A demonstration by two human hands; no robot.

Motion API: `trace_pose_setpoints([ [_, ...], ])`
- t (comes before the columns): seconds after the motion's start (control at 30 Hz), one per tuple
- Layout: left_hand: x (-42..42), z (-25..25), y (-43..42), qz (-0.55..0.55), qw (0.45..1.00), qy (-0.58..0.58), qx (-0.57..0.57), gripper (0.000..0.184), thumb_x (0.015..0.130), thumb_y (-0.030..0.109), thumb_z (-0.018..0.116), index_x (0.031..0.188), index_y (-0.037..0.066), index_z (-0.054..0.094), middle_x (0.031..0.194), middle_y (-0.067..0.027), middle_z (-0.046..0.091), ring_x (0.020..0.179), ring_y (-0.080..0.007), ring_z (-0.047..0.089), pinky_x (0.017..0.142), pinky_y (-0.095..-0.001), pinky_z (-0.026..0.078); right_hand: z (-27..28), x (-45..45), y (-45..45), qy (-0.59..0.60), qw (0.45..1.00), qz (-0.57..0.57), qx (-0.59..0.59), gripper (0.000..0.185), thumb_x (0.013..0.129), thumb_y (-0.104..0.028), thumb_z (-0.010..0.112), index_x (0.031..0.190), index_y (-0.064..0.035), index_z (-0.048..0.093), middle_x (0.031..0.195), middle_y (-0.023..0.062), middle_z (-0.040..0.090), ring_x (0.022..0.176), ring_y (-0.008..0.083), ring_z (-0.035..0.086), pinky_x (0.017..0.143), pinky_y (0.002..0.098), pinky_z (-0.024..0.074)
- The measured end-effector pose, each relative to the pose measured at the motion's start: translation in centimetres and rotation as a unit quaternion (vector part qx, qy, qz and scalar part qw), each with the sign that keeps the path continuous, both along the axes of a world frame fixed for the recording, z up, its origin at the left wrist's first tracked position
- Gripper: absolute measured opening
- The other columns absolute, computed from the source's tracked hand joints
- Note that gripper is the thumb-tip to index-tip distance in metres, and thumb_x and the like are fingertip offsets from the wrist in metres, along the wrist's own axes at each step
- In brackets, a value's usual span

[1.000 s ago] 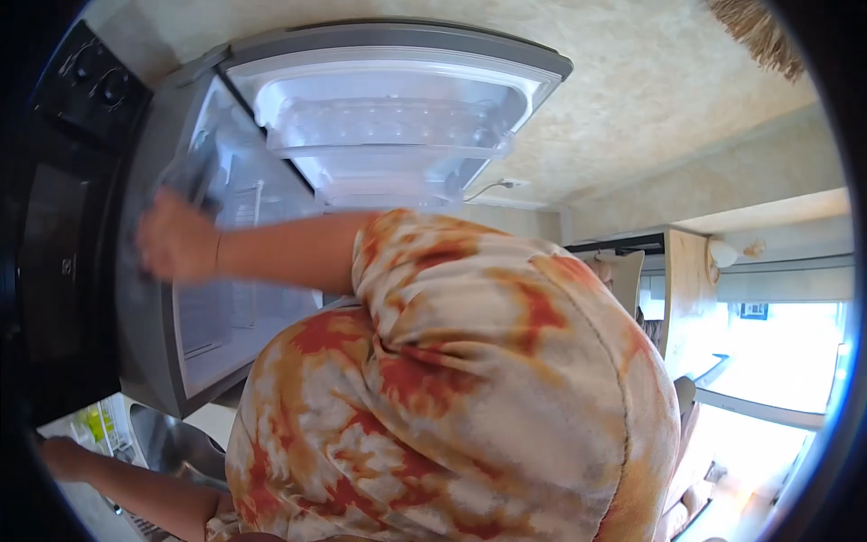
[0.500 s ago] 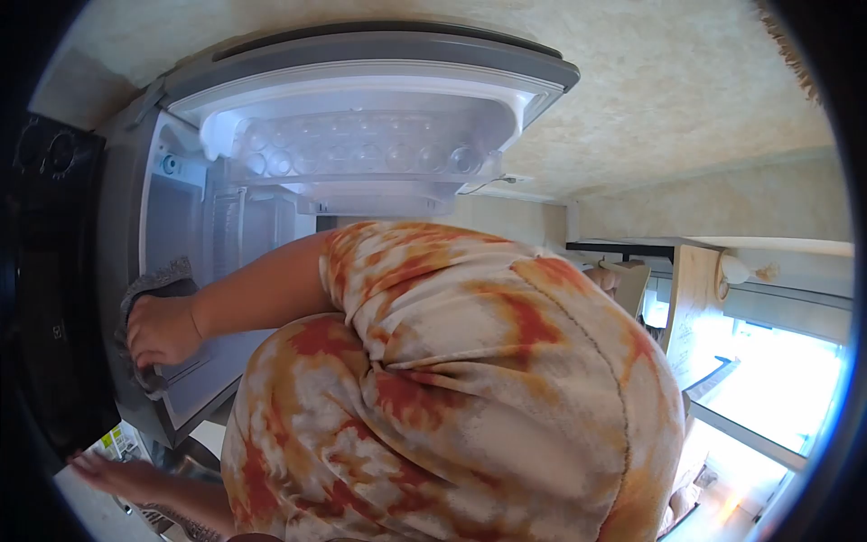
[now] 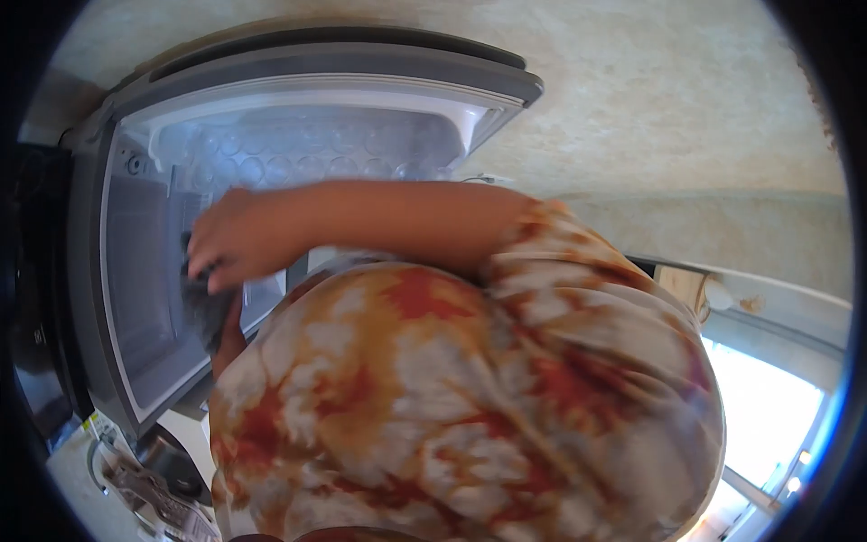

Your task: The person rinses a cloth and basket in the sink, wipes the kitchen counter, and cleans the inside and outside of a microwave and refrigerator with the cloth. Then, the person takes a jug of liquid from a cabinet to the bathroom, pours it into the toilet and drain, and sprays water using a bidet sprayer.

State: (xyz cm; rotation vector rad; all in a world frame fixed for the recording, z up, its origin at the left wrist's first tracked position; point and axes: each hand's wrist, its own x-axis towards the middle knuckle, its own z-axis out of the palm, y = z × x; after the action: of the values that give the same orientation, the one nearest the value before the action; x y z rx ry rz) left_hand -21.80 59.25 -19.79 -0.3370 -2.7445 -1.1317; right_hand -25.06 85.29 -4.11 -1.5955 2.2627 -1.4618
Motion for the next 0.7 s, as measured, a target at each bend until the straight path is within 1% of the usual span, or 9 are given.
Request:
trace_pose_setpoints([
  [0.1,-4.5,-0.9,1.8,-0.021,0.997,-0.009,0.076,0.049,0.086,0.032,0.054,0.128,0.007,0.045,0.116,-0.0136,0.054,0.103,-0.0224,0.054,0.081,-0.0355,0.046,5.6,0.7,8.9,-0.039,0.989,-0.140,-0.039,0.022,0.089,-0.013,0.057,0.109,-0.0058,0.062,0.107,0.0105,0.062,0.103,0.0260,0.056,0.090,0.0359,0.0424],
  [0.13,-6.1,-3.2,1.3,-0.036,0.991,-0.027,0.124,0.048,0.087,0.032,0.053,0.127,0.006,0.047,0.118,-0.0135,0.054,0.105,-0.0234,0.053,0.084,-0.0362,0.045,6.9,0.7,11.8,0.035,0.977,-0.209,0.014,0.024,0.089,-0.013,0.056,0.111,-0.0052,0.061,0.108,0.0093,0.062,0.103,0.0236,0.055,0.090,0.0331,0.0417],
  [0.23,-13.0,-12.7,-0.2,-0.095,0.931,-0.112,0.336,0.045,0.089,0.032,0.050,0.123,0.003,0.050,0.122,-0.0132,0.054,0.111,-0.0263,0.052,0.094,-0.0381,0.045,8.7,1.4,16.2,0.049,0.950,-0.302,0.064,0.026,0.089,-0.013,0.057,0.113,-0.0053,0.059,0.111,0.0089,0.061,0.104,0.0230,0.055,0.092,0.0326,0.0409],
  [0.27,-14.7,-11.8,1.2,-0.092,0.931,-0.108,0.337,0.045,0.089,0.032,0.050,0.123,0.003,0.050,0.122,-0.0132,0.054,0.111,-0.0263,0.052,0.094,-0.0381,0.045,8.6,1.4,16.9,0.056,0.934,-0.335,0.110,0.028,0.088,-0.014,0.057,0.115,-0.0054,0.058,0.112,0.0091,0.060,0.105,0.0230,0.054,0.092,0.0324,0.0407],
  [0.3,-16.1,-9.6,3.6,-0.086,0.833,-0.134,0.530,0.042,0.090,0.031,0.047,0.122,0.004,0.051,0.121,-0.0128,0.055,0.111,-0.0273,0.052,0.095,-0.0408,0.044,8.5,1.3,17.0,0.065,0.915,-0.368,0.156,0.031,0.088,-0.015,0.058,0.117,-0.0054,0.057,0.113,0.0093,0.059,0.106,0.0229,0.054,0.092,0.0322,0.0405],
  [0.33,-16.6,-8.0,5.5,-0.077,0.695,-0.153,0.698,0.039,0.092,0.030,0.045,0.120,0.005,0.052,0.121,-0.0124,0.055,0.110,-0.0283,0.052,0.095,-0.0435,0.043,8.6,1.1,16.6,0.068,0.915,-0.365,0.158,0.031,0.088,-0.015,0.058,0.117,-0.0054,0.057,0.113,0.0093,0.059,0.106,0.0229,0.054,0.092,0.0322,0.0405],
  [0.37,-16.3,-7.1,7.2,-0.058,0.611,-0.163,0.773,0.039,0.092,0.030,0.044,0.120,0.005,0.052,0.121,-0.0123,0.055,0.110,-0.0282,0.053,0.095,-0.0434,0.043,8.7,1.1,16.1,0.090,0.911,-0.354,0.192,0.033,0.087,-0.017,0.059,0.119,-0.0059,0.056,0.115,0.0095,0.058,0.107,0.0227,0.053,0.092,0.0320,0.0403],
  [0.5,-13.8,-5.9,11.2,-0.036,0.495,-0.217,0.841,0.037,0.092,0.029,0.044,0.119,0.005,0.052,0.120,-0.0118,0.056,0.110,-0.0276,0.053,0.095,-0.0433,0.044,9.2,0.4,16.0,0.033,0.914,-0.342,0.215,0.040,0.086,-0.026,0.062,0.121,-0.0075,0.055,0.116,0.0098,0.056,0.108,0.0218,0.051,0.092,0.0310,0.0400],
  [0.7,-14.1,-4.6,13.3,-0.049,0.445,-0.278,0.850,0.035,0.093,0.028,0.043,0.118,0.006,0.053,0.119,-0.0110,0.057,0.110,-0.0269,0.053,0.095,-0.0430,0.044,9.5,-0.1,16.1,-0.052,0.922,-0.316,0.216,0.042,0.087,-0.029,0.061,0.122,-0.0063,0.054,0.115,0.0097,0.056,0.107,0.0208,0.052,0.091,0.0299,0.0402],
])
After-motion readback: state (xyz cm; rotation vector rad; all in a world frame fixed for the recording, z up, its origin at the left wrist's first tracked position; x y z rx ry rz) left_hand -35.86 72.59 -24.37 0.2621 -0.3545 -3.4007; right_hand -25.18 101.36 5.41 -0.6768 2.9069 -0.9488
